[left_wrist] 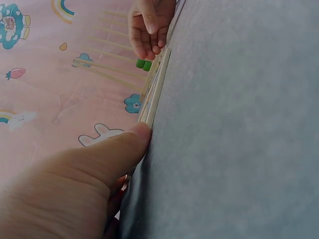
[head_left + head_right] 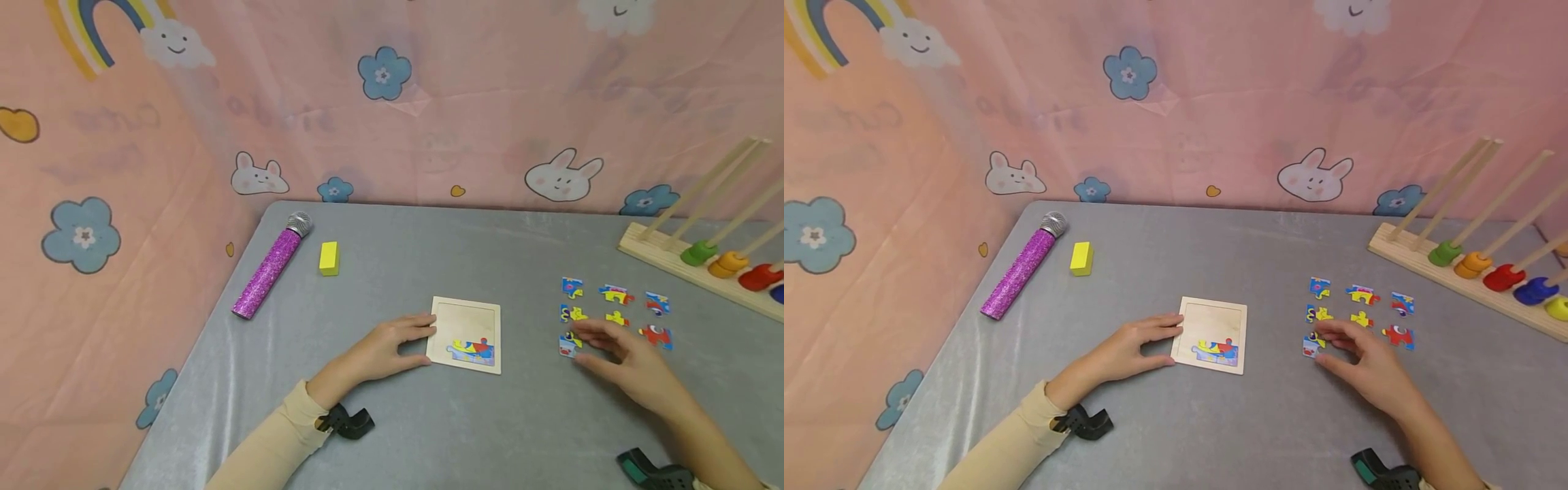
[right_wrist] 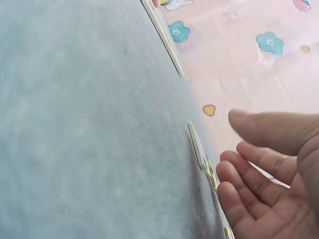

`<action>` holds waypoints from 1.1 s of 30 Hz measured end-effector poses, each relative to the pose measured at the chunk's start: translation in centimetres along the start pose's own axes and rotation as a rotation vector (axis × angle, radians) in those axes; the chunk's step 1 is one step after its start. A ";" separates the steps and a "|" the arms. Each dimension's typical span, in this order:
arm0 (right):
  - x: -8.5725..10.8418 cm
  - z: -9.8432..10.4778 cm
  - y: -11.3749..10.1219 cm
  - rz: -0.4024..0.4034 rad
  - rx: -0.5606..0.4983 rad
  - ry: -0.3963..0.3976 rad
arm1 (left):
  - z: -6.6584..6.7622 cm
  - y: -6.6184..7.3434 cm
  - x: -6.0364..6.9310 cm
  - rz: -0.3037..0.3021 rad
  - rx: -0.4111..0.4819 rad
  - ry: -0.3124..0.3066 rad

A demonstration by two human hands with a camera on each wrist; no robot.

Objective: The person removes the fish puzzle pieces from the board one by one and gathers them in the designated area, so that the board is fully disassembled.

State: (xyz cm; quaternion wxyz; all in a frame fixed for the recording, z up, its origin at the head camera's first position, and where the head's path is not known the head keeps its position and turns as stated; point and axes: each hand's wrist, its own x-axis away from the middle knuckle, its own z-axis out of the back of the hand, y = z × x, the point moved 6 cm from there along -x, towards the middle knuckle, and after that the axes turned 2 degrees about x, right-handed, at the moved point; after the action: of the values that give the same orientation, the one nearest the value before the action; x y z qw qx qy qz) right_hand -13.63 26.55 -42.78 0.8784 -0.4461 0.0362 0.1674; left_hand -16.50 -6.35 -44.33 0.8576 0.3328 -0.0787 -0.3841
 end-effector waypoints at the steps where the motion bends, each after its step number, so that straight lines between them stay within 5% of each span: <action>1: 0.0 0.0 -0.1 -0.009 0.002 -0.008 | 0.0 0.0 0.0 0.003 0.000 -0.001; 12: -1.1 -1.5 -2.6 -0.066 0.020 -0.139 | 0.0 0.0 -0.3 -0.011 -0.007 0.003; 21: -3.4 -4.7 -6.0 0.041 0.061 -0.226 | 0.2 0.1 -0.1 0.000 0.005 0.001; 33: -5.1 -9.4 -7.8 0.036 0.029 -0.329 | 0.2 0.3 0.0 0.007 -0.004 -0.003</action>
State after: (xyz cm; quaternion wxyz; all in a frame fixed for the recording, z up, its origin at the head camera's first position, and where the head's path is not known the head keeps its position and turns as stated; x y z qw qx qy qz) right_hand -15.10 13.47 -41.30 0.8758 -0.3990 -0.0978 0.2533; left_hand -16.42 -6.27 -44.01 0.8596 0.3301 -0.0802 -0.3816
